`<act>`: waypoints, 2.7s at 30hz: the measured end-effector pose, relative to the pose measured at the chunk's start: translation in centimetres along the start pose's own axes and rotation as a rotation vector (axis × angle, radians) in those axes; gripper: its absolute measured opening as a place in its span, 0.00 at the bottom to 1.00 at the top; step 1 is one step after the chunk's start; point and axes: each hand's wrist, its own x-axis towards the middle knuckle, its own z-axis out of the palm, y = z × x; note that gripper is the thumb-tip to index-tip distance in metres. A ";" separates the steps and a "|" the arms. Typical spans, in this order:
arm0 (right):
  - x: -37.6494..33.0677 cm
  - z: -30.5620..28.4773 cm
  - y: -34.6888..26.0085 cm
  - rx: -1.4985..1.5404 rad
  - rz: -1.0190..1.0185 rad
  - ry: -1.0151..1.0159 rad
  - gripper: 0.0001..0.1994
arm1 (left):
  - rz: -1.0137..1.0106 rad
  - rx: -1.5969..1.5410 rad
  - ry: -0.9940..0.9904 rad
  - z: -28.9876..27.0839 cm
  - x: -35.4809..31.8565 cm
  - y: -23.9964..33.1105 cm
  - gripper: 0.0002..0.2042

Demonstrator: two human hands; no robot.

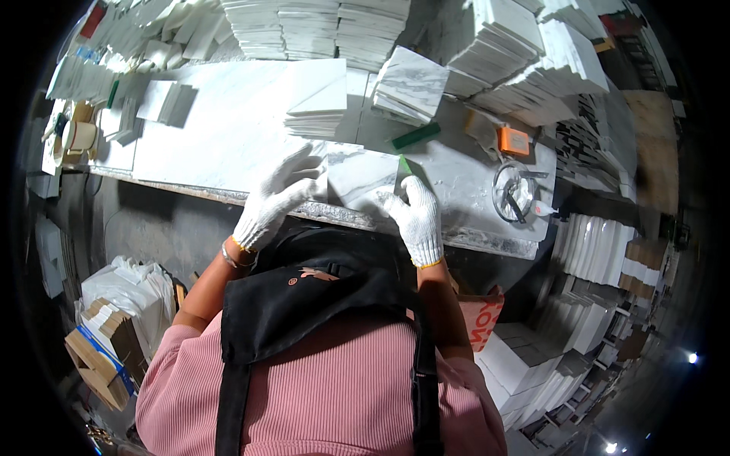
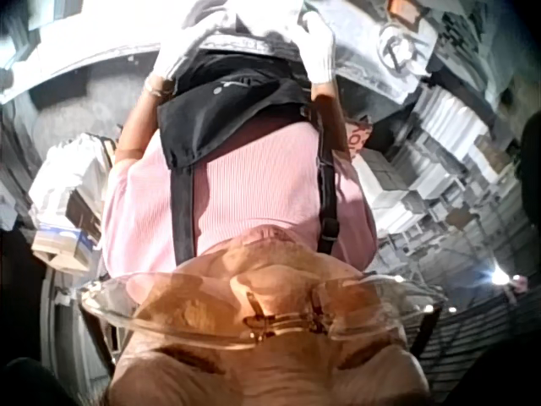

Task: The person repeatedly picks up white rectangular tiles from a table, uses a green block to align edges, and stacks them into neat piles. The person also uses a small metal tool to scrape or clean tile surfaces before stacking.

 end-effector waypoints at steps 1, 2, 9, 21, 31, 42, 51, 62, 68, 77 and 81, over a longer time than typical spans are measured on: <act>-0.4 -0.2 -0.3 -0.014 -0.011 0.012 0.12 | 0.019 0.038 -0.072 0.6 0.6 0.3 0.38; -0.7 -0.3 -0.5 -0.028 -0.021 0.024 0.12 | 0.027 -0.039 -0.099 1.5 1.3 0.4 0.36; -2.7 -2.1 -1.2 -0.070 -0.142 0.098 0.11 | -0.173 -0.316 -0.319 4.4 3.9 -0.2 0.19; -2.1 -4.6 -3.2 0.309 -0.061 0.175 0.17 | -0.302 -0.390 -0.347 6.5 4.8 -1.3 0.16; -0.3 -5.0 -3.2 0.298 0.077 0.101 0.14 | -0.283 -0.349 -0.290 7.3 5.2 -0.6 0.16; -0.2 -5.0 0.4 0.600 0.169 0.132 0.18 | -0.344 -0.367 -0.196 7.9 5.5 1.9 0.13; -0.5 -4.7 0.0 0.730 0.259 0.134 0.19 | -0.346 -0.298 -0.215 7.5 5.1 3.5 0.14; -1.4 -3.2 -0.9 0.481 0.082 0.100 0.26 | -0.330 -0.337 -0.243 6.4 5.4 1.0 0.16; -2.3 -2.0 -3.9 0.240 0.036 0.150 0.30 | -0.248 -0.493 -0.369 4.7 6.3 -3.3 0.16; -3.0 -1.5 -4.8 0.048 -0.050 0.176 0.30 | -0.180 -0.582 -0.470 4.4 6.3 -3.5 0.19; -3.2 -1.7 -5.1 0.100 0.059 0.160 0.30 | -0.194 -0.440 -0.443 3.8 6.2 -2.2 0.18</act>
